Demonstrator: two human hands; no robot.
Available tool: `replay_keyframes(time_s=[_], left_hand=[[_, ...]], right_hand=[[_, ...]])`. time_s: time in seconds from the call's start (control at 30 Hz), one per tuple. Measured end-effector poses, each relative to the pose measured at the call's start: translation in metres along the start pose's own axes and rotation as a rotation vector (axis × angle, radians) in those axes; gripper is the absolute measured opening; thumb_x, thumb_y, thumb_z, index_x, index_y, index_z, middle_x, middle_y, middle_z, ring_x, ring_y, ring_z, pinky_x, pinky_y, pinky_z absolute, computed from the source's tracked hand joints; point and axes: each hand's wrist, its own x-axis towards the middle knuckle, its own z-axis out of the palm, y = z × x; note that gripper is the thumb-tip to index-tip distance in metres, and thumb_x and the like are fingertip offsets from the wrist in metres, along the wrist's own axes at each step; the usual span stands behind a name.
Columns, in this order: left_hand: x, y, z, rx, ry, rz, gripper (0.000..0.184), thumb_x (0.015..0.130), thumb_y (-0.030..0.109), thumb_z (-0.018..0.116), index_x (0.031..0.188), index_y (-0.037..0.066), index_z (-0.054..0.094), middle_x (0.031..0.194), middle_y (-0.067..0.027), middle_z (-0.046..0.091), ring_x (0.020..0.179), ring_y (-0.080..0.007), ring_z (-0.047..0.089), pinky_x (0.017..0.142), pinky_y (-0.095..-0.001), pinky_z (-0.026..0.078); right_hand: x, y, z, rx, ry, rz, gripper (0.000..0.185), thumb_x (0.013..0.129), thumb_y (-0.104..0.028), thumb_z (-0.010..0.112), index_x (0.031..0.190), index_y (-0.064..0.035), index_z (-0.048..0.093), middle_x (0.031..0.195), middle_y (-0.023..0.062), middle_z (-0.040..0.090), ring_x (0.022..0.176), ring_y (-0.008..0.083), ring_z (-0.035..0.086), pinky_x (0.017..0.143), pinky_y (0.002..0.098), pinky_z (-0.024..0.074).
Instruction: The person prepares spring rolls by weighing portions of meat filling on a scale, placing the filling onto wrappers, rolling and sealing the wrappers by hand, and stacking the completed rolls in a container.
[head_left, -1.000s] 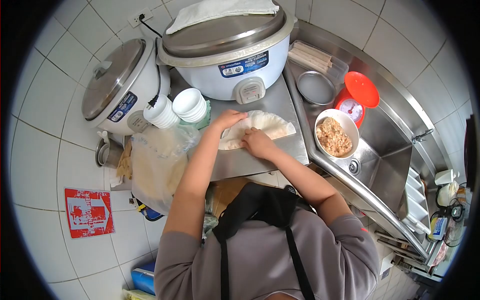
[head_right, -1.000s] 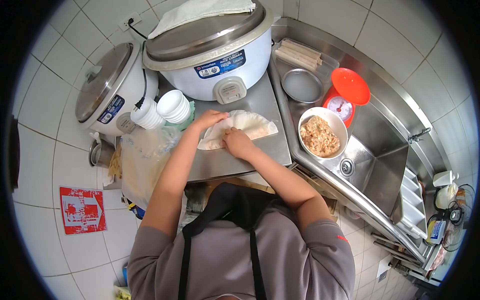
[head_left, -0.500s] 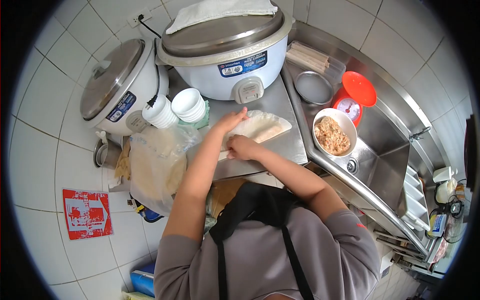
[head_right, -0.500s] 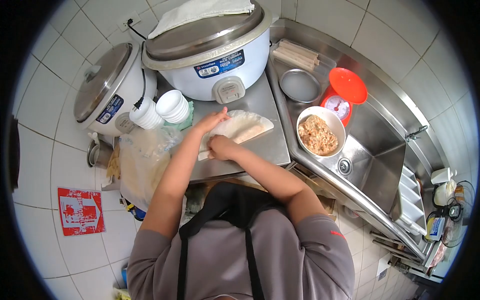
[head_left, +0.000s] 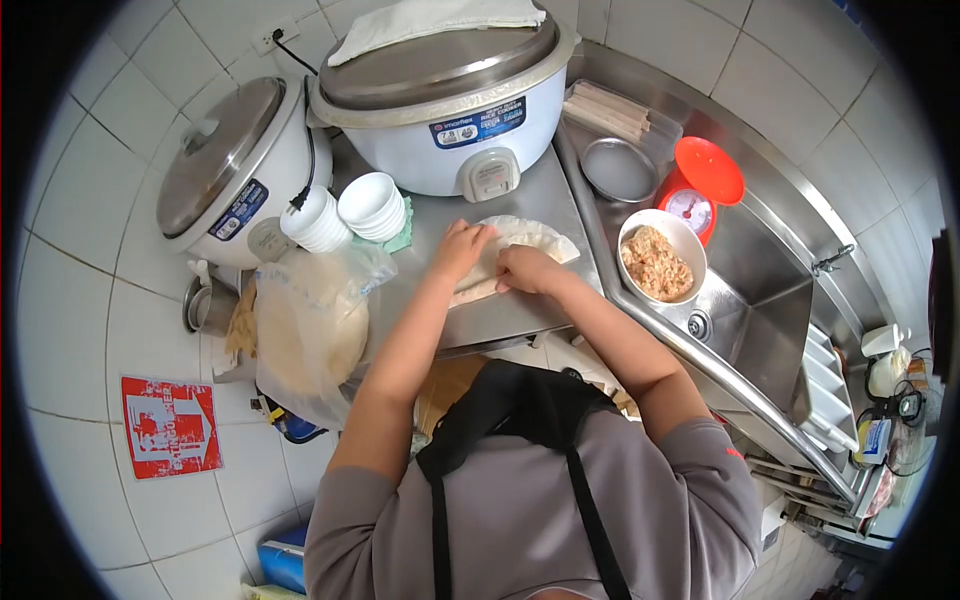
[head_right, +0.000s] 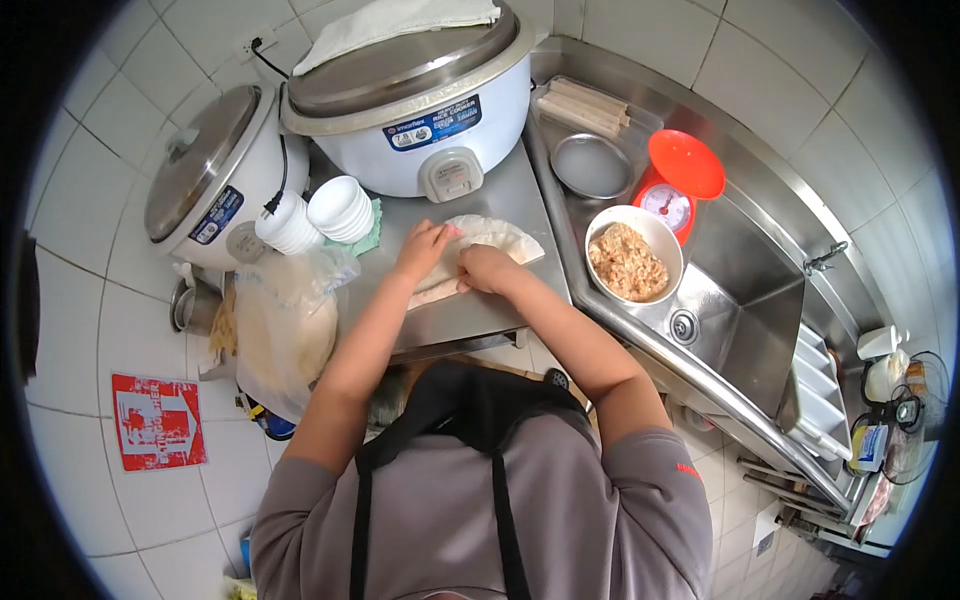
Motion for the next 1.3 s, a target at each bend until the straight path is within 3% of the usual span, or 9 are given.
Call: replay_keyframes(time_s=[0.53, 0.7, 0.83, 0.93, 1.03, 1.1, 1.17, 1.27, 1.3], left_hand=[[-0.012, 0.006, 0.01, 0.14, 0.229, 0.148, 0.016, 0.086, 0.027, 0.055, 0.094, 0.02, 0.067, 0.084, -0.0083, 0.052, 0.085, -0.0274, 0.049, 0.077, -0.037, 0.043], [-0.017, 0.009, 0.008, 0.159, 0.243, 0.159, 0.016, 0.086, 0.026, 0.055, 0.095, 0.021, 0.067, 0.084, -0.008, 0.051, 0.085, -0.027, 0.049, 0.077, -0.0371, 0.043], [-0.012, 0.009, 0.004, 0.088, 0.191, 0.131, 0.018, 0.086, 0.026, 0.055, 0.097, 0.017, 0.067, 0.088, -0.0083, 0.053, 0.086, -0.0277, 0.049, 0.079, -0.0376, 0.043], [-0.016, 0.021, -0.003, 0.03, 0.168, 0.145, 0.021, 0.085, 0.026, 0.056, 0.098, 0.012, 0.066, 0.091, -0.0094, 0.055, 0.088, -0.0291, 0.052, 0.079, -0.0384, 0.044], [-0.039, 0.046, -0.01, 0.023, 0.031, 0.227, 0.025, 0.081, 0.025, 0.061, 0.099, 0.007, 0.065, 0.093, -0.011, 0.058, 0.089, -0.0304, 0.055, 0.078, -0.0385, 0.045], [-0.058, 0.057, -0.006, 0.003, -0.15, 0.23, 0.029, 0.078, 0.023, 0.066, 0.099, 0.004, 0.064, 0.095, -0.0121, 0.059, 0.087, -0.0309, 0.057, 0.075, -0.0383, 0.046], [-0.062, 0.059, -0.004, 0.013, -0.128, 0.204, 0.031, 0.074, 0.024, 0.068, 0.098, 0.003, 0.064, 0.092, -0.0114, 0.059, 0.086, -0.0306, 0.057, 0.075, -0.0381, 0.046], [-0.06, 0.057, 0.004, 0.057, -0.092, 0.171, 0.033, 0.071, 0.024, 0.07, 0.095, 0.002, 0.064, 0.088, -0.011, 0.058, 0.084, -0.0305, 0.057, 0.075, -0.0382, 0.045], [-0.06, 0.06, 0.004, 0.076, -0.082, 0.157, 0.033, 0.071, 0.024, 0.07, 0.094, 0.002, 0.064, 0.087, -0.011, 0.058, 0.083, -0.0305, 0.057, 0.075, -0.0383, 0.045]], right_hand=[[-0.034, 0.035, -0.017, 0.059, 0.188, -0.014, 0.026, 0.061, -0.017, 0.074, 0.082, -0.0038, 0.068, 0.086, 0.014, 0.064, 0.083, 0.0316, 0.06, 0.075, 0.0391, 0.046], [-0.055, 0.071, -0.027, 0.082, 0.152, 0.135, 0.03, 0.06, -0.018, 0.075, 0.085, -0.0039, 0.068, 0.09, 0.0129, 0.063, 0.086, 0.0312, 0.059, 0.077, 0.0381, 0.0454], [-0.064, 0.073, -0.037, -0.023, 0.184, 0.194, 0.031, 0.06, -0.018, 0.074, 0.088, -0.0065, 0.07, 0.092, 0.0119, 0.063, 0.087, 0.0306, 0.059, 0.077, 0.0376, 0.0458], [-0.053, 0.049, -0.034, -0.122, 0.316, -0.086, 0.024, 0.062, -0.018, 0.071, 0.083, -0.006, 0.069, 0.092, 0.0105, 0.063, 0.086, 0.0312, 0.059, 0.075, 0.0388, 0.0467], [-0.033, 0.048, -0.004, -0.202, 0.091, 0.04, 0.02, 0.064, -0.02, 0.068, 0.079, -0.0074, 0.068, 0.089, 0.01, 0.062, 0.084, 0.0312, 0.059, 0.073, 0.0398, 0.0471], [-0.031, 0.05, 0.0, -0.221, 0.142, 0.07, 0.018, 0.064, -0.022, 0.067, 0.077, -0.0097, 0.066, 0.083, 0.0099, 0.061, 0.082, 0.0305, 0.059, 0.072, 0.0402, 0.0471], [-0.033, 0.039, -0.003, -0.182, 0.137, 0.139, 0.018, 0.064, -0.02, 0.067, 0.078, -0.01, 0.066, 0.083, 0.0102, 0.06, 0.083, 0.0297, 0.059, 0.072, 0.0397, 0.0474], [-0.025, 0.025, 0.008, -0.178, 0.157, -0.115, 0.02, 0.064, -0.018, 0.068, 0.081, -0.0075, 0.066, 0.086, 0.0107, 0.06, 0.086, 0.0298, 0.058, 0.074, 0.0392, 0.0472], [-0.023, 0.025, 0.01, -0.156, 0.183, -0.096, 0.02, 0.064, -0.017, 0.068, 0.081, -0.0055, 0.065, 0.087, 0.0122, 0.06, 0.087, 0.0307, 0.058, 0.075, 0.0394, 0.0475]])
